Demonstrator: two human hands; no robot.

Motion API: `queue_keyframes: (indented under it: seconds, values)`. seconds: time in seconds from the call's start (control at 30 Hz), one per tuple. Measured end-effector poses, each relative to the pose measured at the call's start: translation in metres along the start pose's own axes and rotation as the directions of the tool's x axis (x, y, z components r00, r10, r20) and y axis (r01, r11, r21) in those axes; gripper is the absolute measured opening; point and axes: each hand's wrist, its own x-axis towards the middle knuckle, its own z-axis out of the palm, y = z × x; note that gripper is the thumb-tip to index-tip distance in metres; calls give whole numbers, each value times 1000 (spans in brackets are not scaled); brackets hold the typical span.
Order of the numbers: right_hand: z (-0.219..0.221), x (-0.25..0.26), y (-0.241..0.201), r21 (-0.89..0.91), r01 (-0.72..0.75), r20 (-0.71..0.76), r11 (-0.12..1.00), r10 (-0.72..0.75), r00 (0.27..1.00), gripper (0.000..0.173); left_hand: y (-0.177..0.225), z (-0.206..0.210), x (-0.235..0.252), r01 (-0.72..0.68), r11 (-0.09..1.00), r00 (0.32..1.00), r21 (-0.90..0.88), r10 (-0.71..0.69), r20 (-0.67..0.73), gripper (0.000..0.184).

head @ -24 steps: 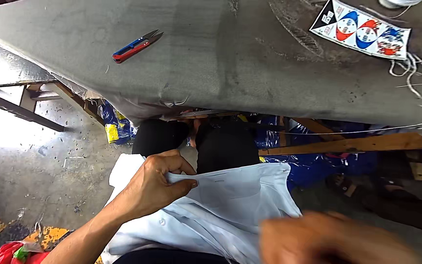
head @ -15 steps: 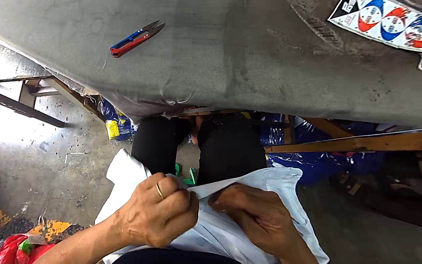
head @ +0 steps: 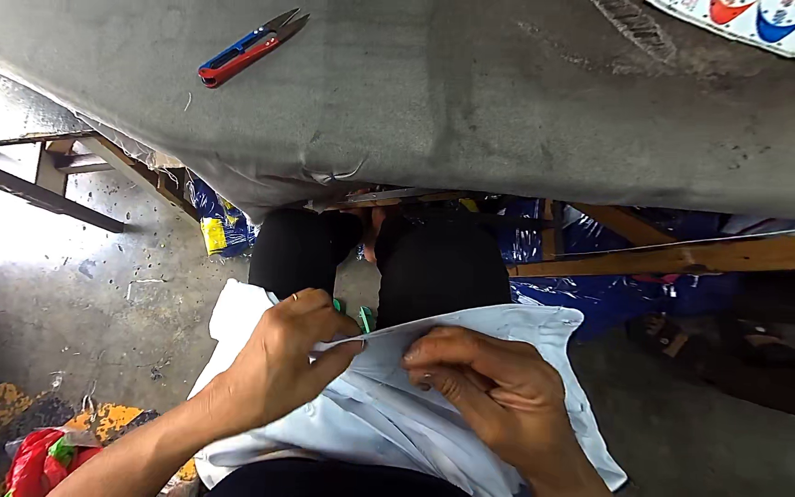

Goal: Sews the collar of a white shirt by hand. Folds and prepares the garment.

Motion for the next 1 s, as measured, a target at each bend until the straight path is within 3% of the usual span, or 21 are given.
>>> queue_keyframes:
  seconds: [0.1,0.27,0.5,1.0]
  values:
    - [5,6,-4,27,-58,-27,998,59,998,10,-10,-6,7,244,910,968,-336,-205,147,13]
    - [16,7,-8,-96,-105,-121,990,94,988,7,-12,-4,7,277,847,960,-453,-230,158,10]
    - [24,7,-10,-360,-97,-129,928,54,990,12,-10,-6,8,269,846,963,-461,-222,155,9]
    - [29,7,-6,-372,-91,-142,924,41,989,12,-8,-6,7,251,849,967,-464,-200,159,7]
